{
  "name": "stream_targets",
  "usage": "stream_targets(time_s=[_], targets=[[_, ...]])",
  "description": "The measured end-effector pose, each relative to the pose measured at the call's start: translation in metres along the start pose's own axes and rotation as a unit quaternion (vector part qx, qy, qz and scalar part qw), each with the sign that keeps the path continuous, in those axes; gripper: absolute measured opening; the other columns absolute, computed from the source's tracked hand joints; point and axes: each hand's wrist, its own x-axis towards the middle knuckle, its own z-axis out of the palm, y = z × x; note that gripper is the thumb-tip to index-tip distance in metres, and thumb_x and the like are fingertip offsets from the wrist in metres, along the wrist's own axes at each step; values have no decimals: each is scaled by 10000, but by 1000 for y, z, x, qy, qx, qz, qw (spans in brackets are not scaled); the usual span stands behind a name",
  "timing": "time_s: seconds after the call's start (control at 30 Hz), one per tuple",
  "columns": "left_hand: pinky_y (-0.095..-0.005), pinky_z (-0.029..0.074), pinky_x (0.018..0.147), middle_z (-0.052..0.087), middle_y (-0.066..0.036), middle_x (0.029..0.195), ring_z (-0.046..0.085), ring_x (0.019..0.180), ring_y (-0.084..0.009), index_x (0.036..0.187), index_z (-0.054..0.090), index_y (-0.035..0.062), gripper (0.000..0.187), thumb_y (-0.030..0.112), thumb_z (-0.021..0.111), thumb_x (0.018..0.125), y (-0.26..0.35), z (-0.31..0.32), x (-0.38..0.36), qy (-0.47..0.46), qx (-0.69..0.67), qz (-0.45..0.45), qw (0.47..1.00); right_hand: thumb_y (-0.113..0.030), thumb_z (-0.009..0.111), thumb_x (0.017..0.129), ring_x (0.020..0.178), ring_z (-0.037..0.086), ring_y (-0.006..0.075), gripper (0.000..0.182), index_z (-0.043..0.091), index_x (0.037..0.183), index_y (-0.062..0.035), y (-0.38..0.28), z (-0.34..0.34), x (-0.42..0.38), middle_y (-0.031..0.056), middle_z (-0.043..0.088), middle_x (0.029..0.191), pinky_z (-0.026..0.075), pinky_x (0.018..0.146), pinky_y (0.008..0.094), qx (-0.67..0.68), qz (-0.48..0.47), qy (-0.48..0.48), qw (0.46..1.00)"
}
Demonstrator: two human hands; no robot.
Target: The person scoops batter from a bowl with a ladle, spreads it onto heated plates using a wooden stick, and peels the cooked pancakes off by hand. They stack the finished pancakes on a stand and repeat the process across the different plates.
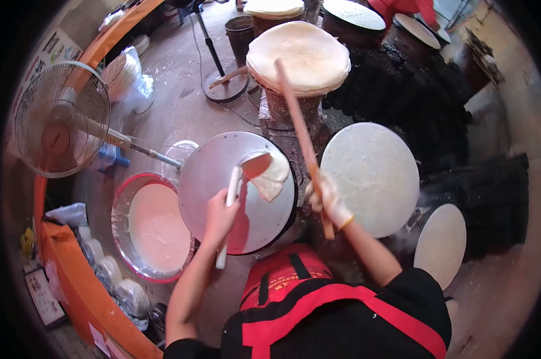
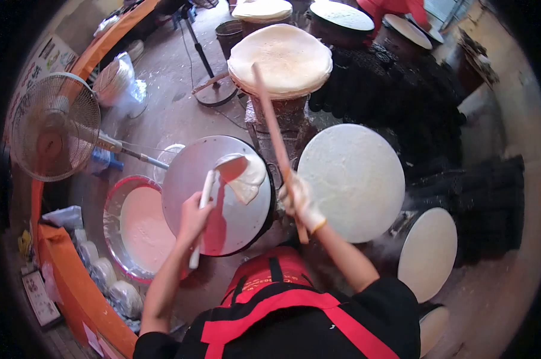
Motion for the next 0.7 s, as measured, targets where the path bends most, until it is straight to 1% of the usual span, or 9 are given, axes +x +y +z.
stream_targets(time_s=[0.07, 0.13, 0.23, 0.27, 0.37, 0.43, 0.5, 0.53, 0.7], targets=[[-439, 446, 596, 526, -160, 663, 579, 646, -345, 993, 576, 16, 245, 55, 575, 751, -27, 16, 13, 77, 38, 58, 995, -311, 457, 958, 592, 555, 177, 416, 478, 1343, -156, 21, 29, -67, 79, 587, 797, 441, 508, 294, -121, -95, 32, 987], [-457, 451, 667, 555, -186, 760, 586, 761, -399, 975, 584, 22, 258, 25, 549, 720, -38, 11, 16, 141, 64, 99, 983, -148, 536, 917, 738, 612, 309, 466, 453, 1373, -198, 71, 46, -112, 142, 582, 883, 493, 665, 398, -348, -279, 151, 882], [-456, 445, 730, 566, -163, 939, 565, 889, -389, 939, 593, 30, 252, -18, 498, 710, -43, -17, 11, 200, 124, 142, 961, -223, 542, 905, 748, 599, 361, 455, 474, 1354, -202, 96, 84, -157, 164, 563, 853, 486, 683, 452, -430, -127, 208, 869], [-455, 446, 726, 568, -160, 926, 568, 882, -383, 926, 597, 31, 238, -16, 501, 713, -46, -32, 11, 216, 157, 174, 948, -209, 536, 910, 764, 615, 292, 455, 470, 1360, -189, 100, 97, -154, 165, 602, 887, 488, 724, 402, -446, -92, 193, 869], [-447, 450, 709, 581, -150, 888, 580, 854, -362, 887, 612, 32, 191, 3, 519, 723, -50, -77, 10, 242, 206, 239, 918, -210, 516, 927, 710, 604, 293, 442, 459, 1365, -196, 141, 136, -99, 131, 592, 817, 493, 683, 409, -321, -303, 236, 865], [-432, 457, 691, 596, -144, 865, 594, 827, -344, 860, 627, 33, 152, 33, 545, 731, -45, -106, 4, 232, 178, 242, 925, -232, 516, 937, 540, 542, 241, 421, 472, 1356, -215, 132, 152, -81, 85, 538, 698, 468, 511, 378, -194, -276, 218, 916], [-412, 462, 665, 606, -145, 802, 600, 767, -339, 839, 638, 39, 119, 71, 581, 740, -52, -129, -8, 199, 108, 213, 950, -250, 521, 947, 434, 455, 123, 390, 499, 1336, -235, 88, 172, -103, 10, 501, 662, 412, 384, 289, 79, -13, 106, 991], [-403, 464, 652, 611, -146, 771, 604, 737, -337, 829, 643, 42, 107, 89, 599, 744, -59, -138, -17, 181, 73, 197, 961, -268, 520, 955, 368, 304, 44, 366, 507, 1321, -279, 86, 174, -109, -40, 391, 601, 274, 315, 202, 156, 2, 119, 981], [-236, 347, 375, 471, 7, 543, 454, 409, -80, 818, 569, 21, 172, 175, 565, 894, -154, -163, -107, -12, -267, -31, 963, -245, 489, 976, 350, 284, 61, 368, 489, 1341, -291, 133, 201, -150, -54, 349, 578, 280, 309, 237, 144, -51, 236, 960]])
